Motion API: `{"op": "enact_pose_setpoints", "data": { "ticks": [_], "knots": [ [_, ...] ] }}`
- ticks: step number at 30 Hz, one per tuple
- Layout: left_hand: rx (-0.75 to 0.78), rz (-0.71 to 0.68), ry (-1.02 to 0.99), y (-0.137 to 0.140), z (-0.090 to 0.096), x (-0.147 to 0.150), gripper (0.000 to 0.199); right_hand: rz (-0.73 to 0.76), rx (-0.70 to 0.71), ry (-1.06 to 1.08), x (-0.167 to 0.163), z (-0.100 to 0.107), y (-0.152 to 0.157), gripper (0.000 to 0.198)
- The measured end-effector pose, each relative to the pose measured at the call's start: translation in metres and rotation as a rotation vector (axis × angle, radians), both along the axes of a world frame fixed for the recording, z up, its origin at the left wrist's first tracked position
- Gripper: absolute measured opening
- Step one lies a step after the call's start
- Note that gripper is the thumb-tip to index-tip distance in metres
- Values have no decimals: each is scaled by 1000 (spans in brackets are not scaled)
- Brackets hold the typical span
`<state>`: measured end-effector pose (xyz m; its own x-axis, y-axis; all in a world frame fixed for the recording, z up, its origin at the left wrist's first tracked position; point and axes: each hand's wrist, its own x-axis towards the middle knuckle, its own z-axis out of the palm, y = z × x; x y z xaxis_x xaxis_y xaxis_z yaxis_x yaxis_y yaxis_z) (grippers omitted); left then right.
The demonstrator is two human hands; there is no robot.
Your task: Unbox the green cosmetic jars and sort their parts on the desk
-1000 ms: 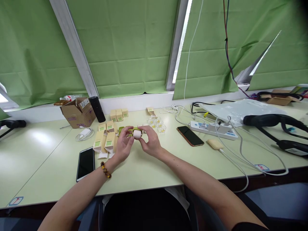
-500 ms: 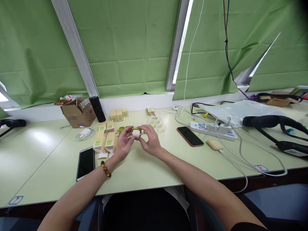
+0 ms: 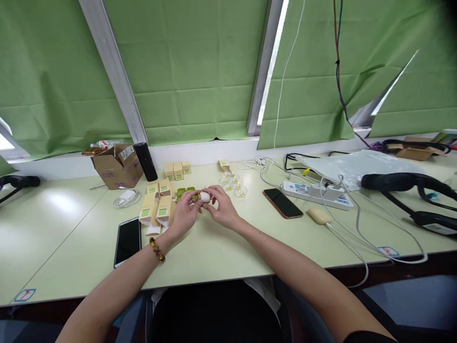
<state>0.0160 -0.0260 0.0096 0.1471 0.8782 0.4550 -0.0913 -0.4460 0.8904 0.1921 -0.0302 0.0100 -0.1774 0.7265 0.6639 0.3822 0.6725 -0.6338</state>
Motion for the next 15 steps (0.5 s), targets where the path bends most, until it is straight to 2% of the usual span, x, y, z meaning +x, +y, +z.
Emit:
{"op": "enact_pose_setpoints", "data": {
  "ticks": [4, 7, 15],
  "knots": [
    [18, 34, 43, 2, -3, -1, 27, 8, 106, -76, 2, -1, -1, 35],
    [20, 18, 36, 3, -4, -2, 28, 2, 126, -135, 5, -1, 0, 35],
    [-98, -18, 19, 3, -1, -4, 29, -52, 211, -391, 9, -4, 5, 39]
  ]
}}
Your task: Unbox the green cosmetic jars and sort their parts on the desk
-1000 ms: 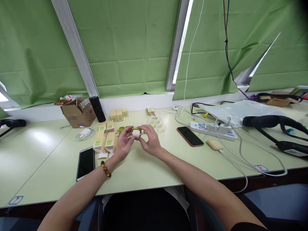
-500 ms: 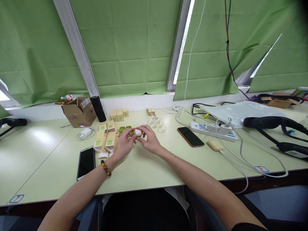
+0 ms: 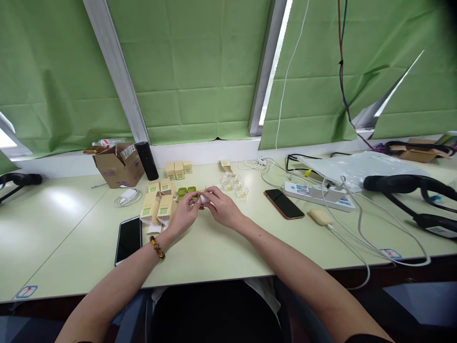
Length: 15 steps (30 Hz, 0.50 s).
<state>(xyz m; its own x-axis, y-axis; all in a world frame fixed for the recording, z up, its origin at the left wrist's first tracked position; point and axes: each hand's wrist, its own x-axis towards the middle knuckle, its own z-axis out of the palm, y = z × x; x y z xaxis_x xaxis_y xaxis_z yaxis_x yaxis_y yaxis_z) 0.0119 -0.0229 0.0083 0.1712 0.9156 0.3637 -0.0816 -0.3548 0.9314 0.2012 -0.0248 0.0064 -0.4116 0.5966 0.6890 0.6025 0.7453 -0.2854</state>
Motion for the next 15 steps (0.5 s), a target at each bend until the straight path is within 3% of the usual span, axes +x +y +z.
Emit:
{"op": "enact_pose_setpoints", "data": {
  "ticks": [6, 15],
  "knots": [
    [15, 38, 32, 0, -3, 1, 27, -33, 23, -119, 1, 4, -3, 37],
    [276, 193, 308, -7, 2, 1, 32, -64, 42, -164, -4, 4, -5, 32]
  ]
}}
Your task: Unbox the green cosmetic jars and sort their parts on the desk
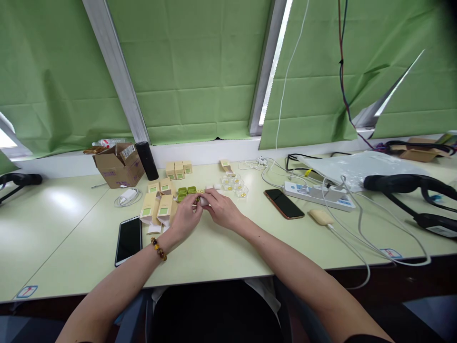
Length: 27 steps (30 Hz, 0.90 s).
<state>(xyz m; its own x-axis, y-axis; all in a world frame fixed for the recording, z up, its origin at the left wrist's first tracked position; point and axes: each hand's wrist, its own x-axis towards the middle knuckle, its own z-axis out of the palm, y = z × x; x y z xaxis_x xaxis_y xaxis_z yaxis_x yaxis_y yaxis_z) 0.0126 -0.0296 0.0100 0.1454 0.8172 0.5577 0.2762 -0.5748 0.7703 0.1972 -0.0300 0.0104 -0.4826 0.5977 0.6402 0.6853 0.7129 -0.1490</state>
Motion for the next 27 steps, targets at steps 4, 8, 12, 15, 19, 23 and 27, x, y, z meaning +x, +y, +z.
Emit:
{"op": "enact_pose_setpoints", "data": {
  "ticks": [4, 8, 12, 15, 19, 23, 27],
  "knots": [
    [30, 25, -3, -3, 6, 1, 29, -75, 40, -33, -8, -2, 0, 29],
    [148, 122, 205, -3, 9, -1, 30, -128, 79, -43, -16, -3, -1, 29],
    [252, 197, 343, -2, 10, -2, 32, -134, 96, -22, -19, -1, -2, 28],
    [293, 224, 373, -1, 9, -1, 32, -144, 93, -14, -20, 0, -2, 28],
    [317, 233, 380, 1, 7, -1, 32, -137, 66, -2, -21, -1, -2, 28],
    [315, 193, 357, 4, 4, -6, 31, -94, 25, 64, -20, -5, 0, 29],
    [259, 56, 306, 9, 0, -13, 31, 2, -43, 197, -12, -8, 3, 31]
  ]
}}
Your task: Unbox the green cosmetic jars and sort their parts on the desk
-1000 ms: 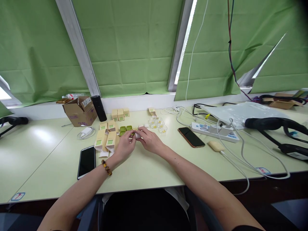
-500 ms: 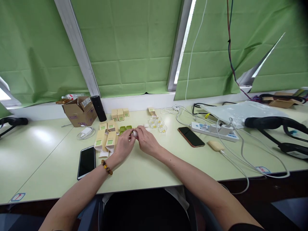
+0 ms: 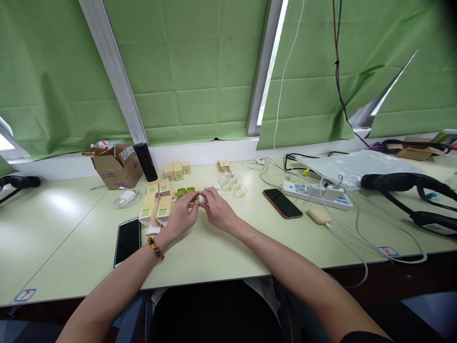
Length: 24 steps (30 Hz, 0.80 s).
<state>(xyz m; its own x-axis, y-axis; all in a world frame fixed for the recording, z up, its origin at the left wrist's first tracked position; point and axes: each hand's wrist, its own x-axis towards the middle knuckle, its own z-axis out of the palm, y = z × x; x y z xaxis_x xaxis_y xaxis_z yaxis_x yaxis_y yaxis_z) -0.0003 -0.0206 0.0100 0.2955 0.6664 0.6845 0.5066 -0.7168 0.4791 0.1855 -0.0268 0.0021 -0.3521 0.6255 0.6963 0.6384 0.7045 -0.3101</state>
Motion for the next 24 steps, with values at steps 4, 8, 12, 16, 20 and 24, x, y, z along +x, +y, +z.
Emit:
{"op": "enact_pose_setpoints", "data": {
  "ticks": [4, 8, 12, 16, 20, 24],
  "knots": [
    [-60, -77, 21, 4, -3, -3, 46, 96, -73, 173, 9, 2, 2, 25],
    [-21, -66, 74, 7, -3, -4, 45, 170, -122, 213, 10, 4, 1, 22],
    [-60, -49, 55, 7, 0, -2, 37, 169, -176, 256, 5, 3, 0, 20],
    [-115, -23, -14, 5, 2, 1, 35, 134, -223, 342, 3, 3, 1, 17],
    [-145, -44, -15, 5, 4, -1, 39, 133, -190, 281, 6, 3, 0, 19],
    [-128, -53, 48, 6, 2, -5, 34, 99, -78, 62, 9, -1, 0, 29]
  ]
}}
